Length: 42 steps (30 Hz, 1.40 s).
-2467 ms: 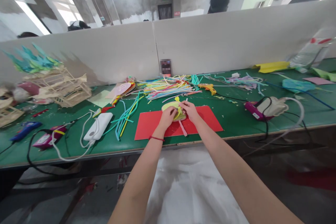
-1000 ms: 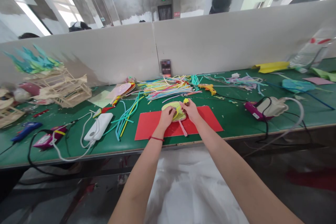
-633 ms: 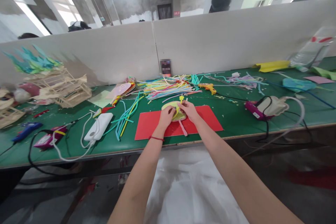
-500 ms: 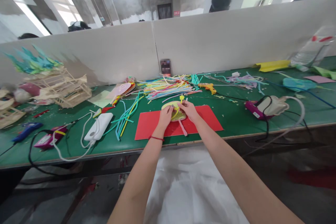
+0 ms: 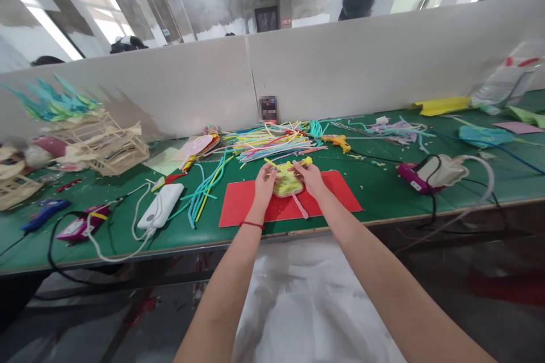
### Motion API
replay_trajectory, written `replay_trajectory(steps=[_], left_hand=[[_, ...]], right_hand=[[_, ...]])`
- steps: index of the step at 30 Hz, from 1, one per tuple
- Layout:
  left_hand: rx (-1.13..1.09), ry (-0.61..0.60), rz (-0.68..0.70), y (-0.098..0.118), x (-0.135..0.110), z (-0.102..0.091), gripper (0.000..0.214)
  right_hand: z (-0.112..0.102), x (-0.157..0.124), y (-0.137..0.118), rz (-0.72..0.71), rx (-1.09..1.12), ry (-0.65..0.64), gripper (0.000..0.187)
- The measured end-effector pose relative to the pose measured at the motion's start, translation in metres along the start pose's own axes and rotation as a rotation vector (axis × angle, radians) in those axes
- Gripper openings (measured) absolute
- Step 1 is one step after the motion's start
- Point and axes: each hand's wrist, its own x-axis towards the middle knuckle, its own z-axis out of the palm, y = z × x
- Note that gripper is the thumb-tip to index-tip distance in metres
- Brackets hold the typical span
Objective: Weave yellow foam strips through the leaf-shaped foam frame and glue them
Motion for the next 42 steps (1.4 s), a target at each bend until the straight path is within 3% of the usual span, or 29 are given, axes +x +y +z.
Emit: replay_trajectory(steps=[5, 13, 18, 28, 32, 36, 39, 42], left_hand=[[0.247, -0.061, 0.027, 0.002, -0.003, 0.0, 0.011], [0.176, -0.12, 0.066, 0.005, -0.006, 0.001, 0.005], [0.194, -0.118, 0.057, 0.004, -0.006, 0.002, 0.006], [0.061, 0.003, 0.012, 0.007, -0.007, -0.001, 0.015], [-0.213, -0.033, -0.116, 0.01, -0.008, -0.004, 0.03], [-0.43, -0.082, -0.245, 0.012, -0.007, -0.01, 0.046], [-0.453, -0.088, -0.28, 0.01, -0.007, -0.011, 0.036], [-0.403, -0.137, -0.23, 0.008, -0.009, -0.006, 0.024]], right_hand=[[0.001, -0.002, 0.003, -0.056, -0.23, -0.084, 0.03], [0.006, -0.01, -0.004, -0.075, -0.203, -0.163, 0.024], [0.005, -0.01, -0.004, -0.087, -0.236, -0.136, 0.024], [0.003, -0.003, 0.005, -0.118, -0.287, -0.034, 0.021], [0.007, -0.006, 0.003, -0.242, -0.343, 0.012, 0.017], [0.009, -0.013, 0.002, -0.464, -0.426, -0.001, 0.014], [0.01, -0.02, -0.001, -0.592, -0.534, -0.023, 0.012], [0.01, -0.023, -0.004, -0.621, -0.591, -0.022, 0.013]])
